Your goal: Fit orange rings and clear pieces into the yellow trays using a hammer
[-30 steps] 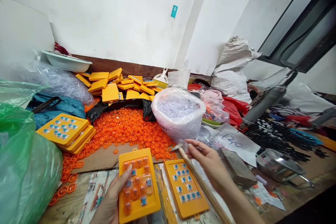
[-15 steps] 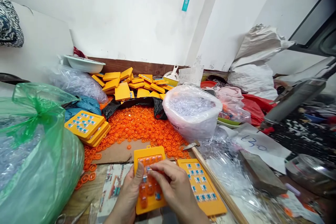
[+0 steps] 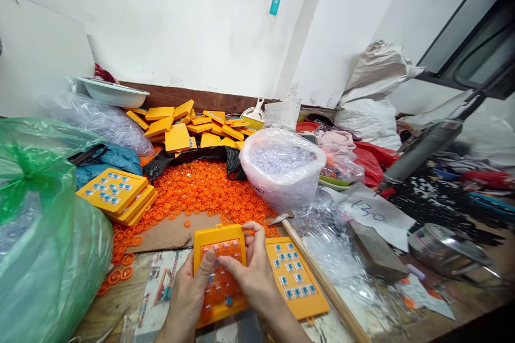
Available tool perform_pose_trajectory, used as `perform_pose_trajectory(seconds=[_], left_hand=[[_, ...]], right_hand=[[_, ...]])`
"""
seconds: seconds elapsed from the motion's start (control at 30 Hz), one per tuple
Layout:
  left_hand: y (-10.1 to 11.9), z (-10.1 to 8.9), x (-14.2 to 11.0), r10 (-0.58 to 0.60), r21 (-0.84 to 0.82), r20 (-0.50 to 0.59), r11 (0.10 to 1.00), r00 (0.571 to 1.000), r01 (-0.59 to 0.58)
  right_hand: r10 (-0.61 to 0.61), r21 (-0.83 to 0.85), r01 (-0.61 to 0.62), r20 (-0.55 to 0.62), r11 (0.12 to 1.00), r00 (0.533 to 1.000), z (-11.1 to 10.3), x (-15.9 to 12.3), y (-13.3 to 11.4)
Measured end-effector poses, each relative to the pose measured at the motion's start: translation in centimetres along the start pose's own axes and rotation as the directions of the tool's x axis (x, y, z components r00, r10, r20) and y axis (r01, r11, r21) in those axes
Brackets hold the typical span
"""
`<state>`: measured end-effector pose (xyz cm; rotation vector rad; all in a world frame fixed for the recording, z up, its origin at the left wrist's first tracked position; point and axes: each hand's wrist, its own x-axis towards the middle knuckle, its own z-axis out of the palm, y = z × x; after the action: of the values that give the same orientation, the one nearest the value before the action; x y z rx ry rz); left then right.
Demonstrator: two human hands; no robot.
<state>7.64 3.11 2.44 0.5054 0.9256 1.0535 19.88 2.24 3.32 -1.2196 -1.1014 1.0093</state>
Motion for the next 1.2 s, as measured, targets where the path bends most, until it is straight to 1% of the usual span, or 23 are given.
perform_pose_trajectory(seconds=[0.1,0.17,0.23,0.3,0.37,0.43,0.47,0.5,0.53,0.57,0.6,0.67,0.7,0.77,0.87,0.93,1.0,1.1,1.17,1.2], left_hand=[[0.1,-0.1,0.1,-0.018,0.034,0.01,0.999,1.0,0.018],[0.2,0.4,-0.1,-0.073,-0.02,0.05,0.997,0.996,0.074],[0.3,1.0,-0.4,-0.167,-0.081,0.099,0.981,0.981,0.175],[0.4,1.5,-0.7,-0.253,-0.116,0.119,0.957,0.96,0.267],[0.6,1.6,-0.8,-0.293,-0.144,0.098,0.941,0.951,0.305],[0.7,1.6,-0.7,-0.304,-0.19,0.087,0.93,0.949,0.316],[0.8,1.5,-0.6,-0.312,-0.215,0.093,0.921,0.946,0.325],[0.9,1.4,-0.6,-0.317,-0.234,0.103,0.914,0.943,0.333],[1.0,1.4,-0.6,-0.316,-0.243,0.113,0.911,0.942,0.334],[1.2,1.4,-0.6,-0.309,-0.241,0.119,0.913,0.944,0.329],[1.3,1.4,-0.7,-0.296,-0.232,0.122,0.92,0.948,0.317],[1.5,1.5,-0.8,-0.269,-0.196,0.135,0.936,0.954,0.291],[1.5,1.5,-0.9,-0.259,-0.182,0.147,0.942,0.955,0.283],[1.5,1.4,-0.9,-0.248,-0.176,0.178,0.944,0.952,0.279],[1.3,1.1,-0.6,-0.246,-0.212,0.194,0.935,0.95,0.285],[1.2,1.0,-0.5,-0.256,-0.224,0.162,0.931,0.953,0.289],[1.2,1.1,-0.5,-0.26,-0.213,0.106,0.937,0.96,0.277],[1.4,1.3,-0.7,-0.253,-0.188,0.027,0.949,0.967,0.254],[1.4,1.4,-0.8,-0.25,-0.186,0.008,0.951,0.968,0.247],[1.4,1.4,-0.8,-0.25,-0.188,0.016,0.95,0.968,0.248]], right_hand=[[-0.024,-0.052,0.023,-0.03,0.998,0.999,0.6,-0.4,0.1],[-0.02,-0.13,0.017,-0.019,0.991,1.0,0.2,-0.4,-0.2],[-0.006,-0.255,0.004,-0.01,0.967,1.0,-1.6,-0.1,-0.9],[-0.013,-0.427,-0.013,-0.057,0.904,0.998,-5.1,0.8,-1.8],[-0.076,-0.619,-0.056,-0.185,0.784,0.98,-10.0,2.0,-2.6],[-0.138,-0.779,-0.17,-0.312,0.603,0.94,-15.0,3.1,-2.7],[-0.155,-0.835,-0.226,-0.344,0.501,0.926,-17.2,3.5,-2.4],[-0.163,-0.877,-0.263,-0.351,0.403,0.922,-19.1,3.8,-2.0],[-0.166,-0.907,-0.283,-0.345,0.311,0.924,-20.5,3.9,-1.5],[-0.166,-0.929,-0.292,-0.332,0.228,0.928,-21.5,3.9,-0.9],[-0.166,-0.944,-0.291,-0.315,0.155,0.935,-22.1,3.9,-0.3],[-0.174,-0.959,-0.282,-0.284,0.041,0.943,-22.5,3.9,0.6],[-0.183,-0.96,-0.28,-0.275,-0.001,0.944,-22.5,3.9,0.9],[-0.205,-0.957,-0.284,-0.268,-0.057,0.941,-22.4,4.1,1.1],[-0.216,-0.955,-0.28,-0.253,-0.102,0.943,-22.5,4.3,1.1],[-0.202,-0.958,-0.257,-0.229,-0.125,0.952,-22.7,4.3,1.2],[-0.182,-0.963,-0.228,-0.201,-0.141,0.962,-22.7,4.0,1.4],[-0.163,-0.972,-0.187,-0.164,-0.143,0.973,-22.5,3.3,1.9],[-0.17,-0.976,-0.175,-0.152,-0.128,0.974,-22.4,3.1,2.3],[-0.18,-0.977,-0.176,-0.153,-0.117,0.972,-22.3,3.0,2.4]])
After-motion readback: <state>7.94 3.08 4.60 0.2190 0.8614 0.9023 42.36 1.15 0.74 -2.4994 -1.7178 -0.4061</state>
